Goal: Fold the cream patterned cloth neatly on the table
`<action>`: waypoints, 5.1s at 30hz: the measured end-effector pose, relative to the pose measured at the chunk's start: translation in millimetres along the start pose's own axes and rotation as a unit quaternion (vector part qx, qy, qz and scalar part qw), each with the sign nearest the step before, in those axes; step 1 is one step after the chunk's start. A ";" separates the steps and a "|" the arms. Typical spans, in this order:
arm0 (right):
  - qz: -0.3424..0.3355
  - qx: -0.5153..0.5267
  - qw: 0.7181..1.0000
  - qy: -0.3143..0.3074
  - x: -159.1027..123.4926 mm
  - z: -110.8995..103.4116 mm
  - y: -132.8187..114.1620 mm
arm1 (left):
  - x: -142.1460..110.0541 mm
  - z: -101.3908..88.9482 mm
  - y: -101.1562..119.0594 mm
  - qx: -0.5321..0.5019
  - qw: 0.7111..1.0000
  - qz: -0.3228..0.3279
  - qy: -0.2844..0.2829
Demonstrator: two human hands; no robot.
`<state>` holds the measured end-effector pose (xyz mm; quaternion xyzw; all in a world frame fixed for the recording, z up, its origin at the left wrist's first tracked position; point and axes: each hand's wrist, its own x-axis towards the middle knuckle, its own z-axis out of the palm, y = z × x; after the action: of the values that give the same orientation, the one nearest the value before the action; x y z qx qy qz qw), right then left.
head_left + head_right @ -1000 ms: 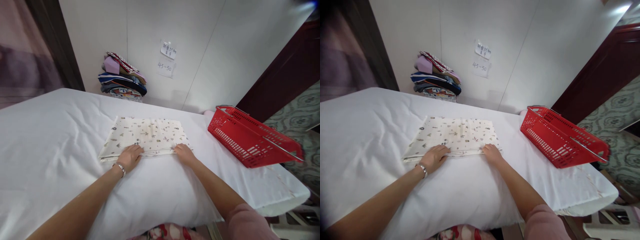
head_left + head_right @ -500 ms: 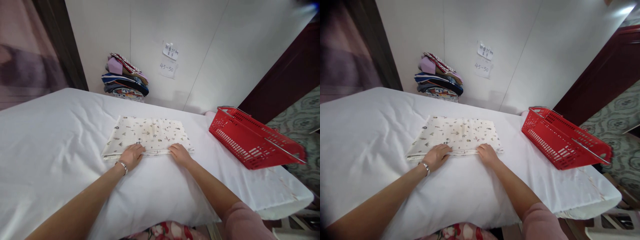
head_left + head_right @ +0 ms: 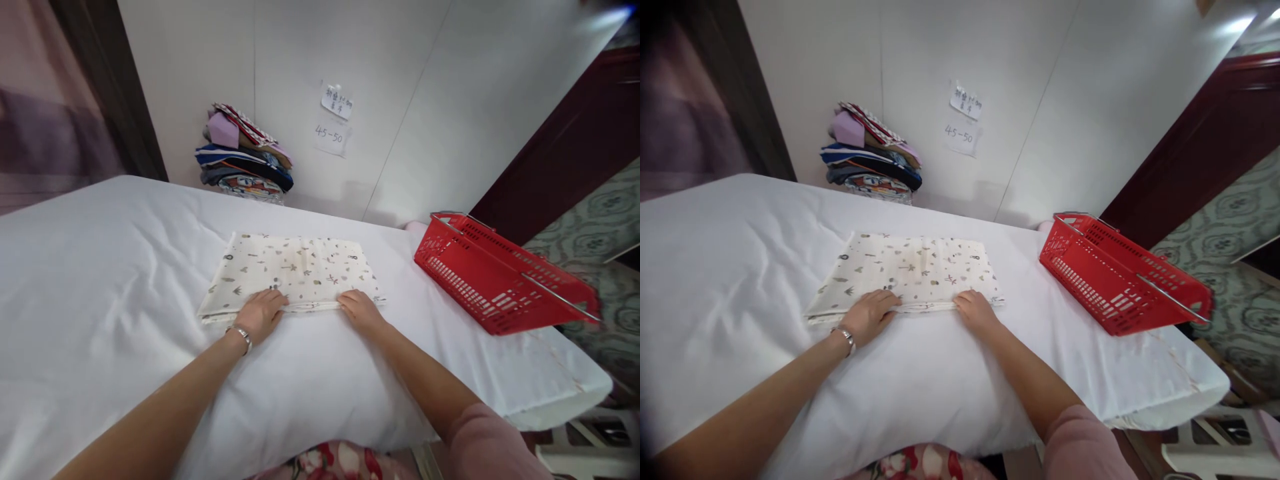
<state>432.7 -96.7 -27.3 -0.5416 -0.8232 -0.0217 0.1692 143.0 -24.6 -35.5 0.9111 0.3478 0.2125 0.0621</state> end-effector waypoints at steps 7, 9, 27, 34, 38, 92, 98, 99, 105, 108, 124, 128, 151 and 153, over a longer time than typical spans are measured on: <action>0.054 -0.040 0.998 0.009 -34.9 -18.1 37.8 | 0.1 1.2 -1.7 -0.003 1.000 0.002 -0.002; 0.056 -0.042 0.997 0.009 -40.2 -21.2 43.4 | 0.3 1.1 -2.2 -0.001 1.000 0.000 -0.003; 0.132 0.065 0.988 0.053 -47.5 -19.0 49.4 | 0.3 1.0 -3.1 0.000 1.000 -0.003 -0.006; 0.322 0.126 0.925 0.160 -58.1 -22.6 82.7 | 0.2 3.8 -6.1 0.001 1.000 -0.005 -0.001; 0.389 0.120 0.905 0.125 -56.1 -26.1 87.1 | 1.0 2.5 -5.9 0.009 1.000 -0.010 -0.007; -0.105 0.132 0.983 0.078 70.9 71.4 -87.6 | -21.7 -6.8 11.7 0.086 0.993 -0.064 0.039; -0.115 0.137 0.979 0.097 72.0 73.6 -86.2 | -39.6 -21.3 -4.9 0.156 0.975 -0.153 0.051; -0.116 0.136 0.979 0.097 72.1 73.8 -86.1 | -42.5 -25.0 -8.3 0.161 0.971 -0.168 0.052; -0.115 0.125 0.982 0.084 73.6 72.7 -85.5 | -64.4 -48.1 -25.9 0.150 0.955 -0.249 0.060; -0.117 0.122 0.983 0.070 74.2 70.8 -85.7 | -73.9 -51.6 -27.3 0.115 0.943 -0.303 0.068; -0.125 0.126 0.980 0.085 73.2 65.5 -90.0 | -78.6 -51.5 -6.7 0.022 0.866 -0.488 0.108; -0.124 0.129 0.981 0.075 72.8 65.7 -89.5 | -74.8 -54.2 -6.7 0.024 0.864 -0.495 0.091; -0.118 0.126 0.983 0.061 72.3 66.0 -89.4 | -75.5 -47.8 -9.2 -0.047 0.829 -0.534 0.159; -0.115 0.125 0.984 0.059 72.3 64.9 -90.3 | -72.3 -48.1 -10.0 -0.036 0.829 -0.538 0.152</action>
<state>309.2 -55.8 -53.3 -0.4153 -0.8648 0.0302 0.2806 68.0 -66.4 -19.7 0.5334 0.7798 0.2938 0.1453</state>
